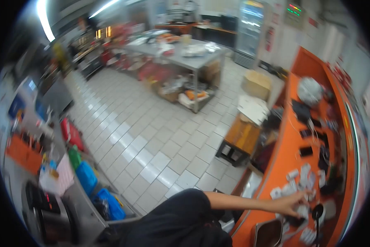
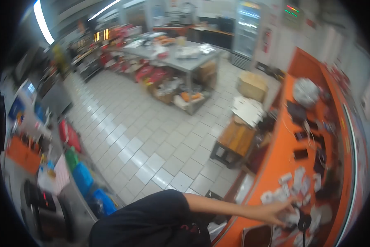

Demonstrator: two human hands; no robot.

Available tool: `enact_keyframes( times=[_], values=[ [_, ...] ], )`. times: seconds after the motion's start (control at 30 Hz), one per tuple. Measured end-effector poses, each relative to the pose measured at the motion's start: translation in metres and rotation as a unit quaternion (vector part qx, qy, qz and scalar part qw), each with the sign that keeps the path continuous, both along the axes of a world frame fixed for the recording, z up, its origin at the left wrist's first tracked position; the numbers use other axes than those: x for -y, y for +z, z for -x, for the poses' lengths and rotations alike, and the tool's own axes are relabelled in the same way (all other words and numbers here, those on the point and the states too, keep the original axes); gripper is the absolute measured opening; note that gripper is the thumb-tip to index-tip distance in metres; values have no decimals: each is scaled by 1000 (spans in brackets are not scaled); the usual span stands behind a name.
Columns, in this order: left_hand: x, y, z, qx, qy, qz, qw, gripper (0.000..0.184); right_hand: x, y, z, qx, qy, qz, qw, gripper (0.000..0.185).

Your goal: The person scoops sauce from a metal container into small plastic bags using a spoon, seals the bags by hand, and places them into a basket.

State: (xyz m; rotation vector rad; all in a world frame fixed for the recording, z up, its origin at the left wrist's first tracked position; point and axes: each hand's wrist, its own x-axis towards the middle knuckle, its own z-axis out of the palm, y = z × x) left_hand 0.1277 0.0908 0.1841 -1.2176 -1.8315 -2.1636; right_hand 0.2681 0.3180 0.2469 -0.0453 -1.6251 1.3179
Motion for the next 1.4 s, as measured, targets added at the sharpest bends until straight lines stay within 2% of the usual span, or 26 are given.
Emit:
enact_keyframes(
  times=[0.07,0.17,0.2,0.23,0.27,0.33,0.4,0.43,0.47,0.5,0.53,0.6,0.63,0.67,0.7,0.73,0.77,0.8,0.83,0.87,0.9,1.03,1.13,1.23,1.4],
  values=[
    [6,-14,-5,55,-3,17,998,66,-10,-25,-21,3,-14,8,1000,26],
    [30,-3,-13,248,-117,20,962,73,-10,-81,-68,20,4,86,996,28],
    [33,-12,-14,291,-119,10,949,72,-3,-100,-82,88,-88,180,976,26],
    [28,-21,-20,303,-114,-75,943,68,4,-117,-89,141,-99,215,961,22],
    [29,-16,-25,328,-122,-80,933,64,13,-130,-95,193,-107,249,943,18],
    [28,-15,-32,356,-86,-44,930,51,42,-139,-99,217,-61,299,927,21],
    [20,-11,-35,309,-116,-74,941,34,46,-160,-104,257,17,315,913,31],
    [16,-7,-38,306,-114,-64,943,31,50,-155,-106,254,0,325,911,31],
    [15,-6,-42,299,-109,-58,946,28,62,-139,-103,386,-165,23,907,38],
    [15,-10,-46,310,-106,-29,945,25,71,-123,-97,476,-300,-279,778,46],
    [15,-13,-51,319,-100,1,942,21,77,-105,-90,480,-305,-271,777,46],
    [6,0,-67,281,-137,2,950,11,84,-79,-75,377,-124,-112,911,57],
    [1,-1,-73,275,-162,4,948,11,86,-80,-68,379,-127,-106,910,57],
    [-4,-1,-78,269,-188,5,945,10,88,-82,-61,294,-9,-8,956,50],
    [-11,1,-81,272,-191,10,943,10,89,-85,-56,197,109,90,970,44],
    [-17,4,-83,194,-175,29,965,10,90,-90,-53,199,106,94,970,44],
    [-22,5,-85,113,-156,46,980,9,90,-95,-51,140,153,128,970,34],
    [-24,2,-87,114,-157,49,980,9,92,-96,-47,80,200,162,963,25],
    [-25,0,-89,111,-133,46,984,8,96,-90,-44,65,172,197,963,13],
    [-24,-3,-91,106,-108,44,988,8,94,-90,-44,64,171,201,962,13],
    [-23,-1,-93,133,-114,49,983,8,94,-91,-44,64,165,182,967,13],
    [-25,1,-96,116,-119,64,984,7,92,-79,-49,68,128,118,982,12],
    [-28,5,-100,143,-161,59,975,7,92,-70,-60,76,95,102,987,13],
    [-30,5,-108,144,-200,58,967,7,100,-59,-77,102,51,131,985,14],
    [-33,4,-121,119,-291,55,948,8,107,-59,-109,95,3,111,989,16]
  ],
)
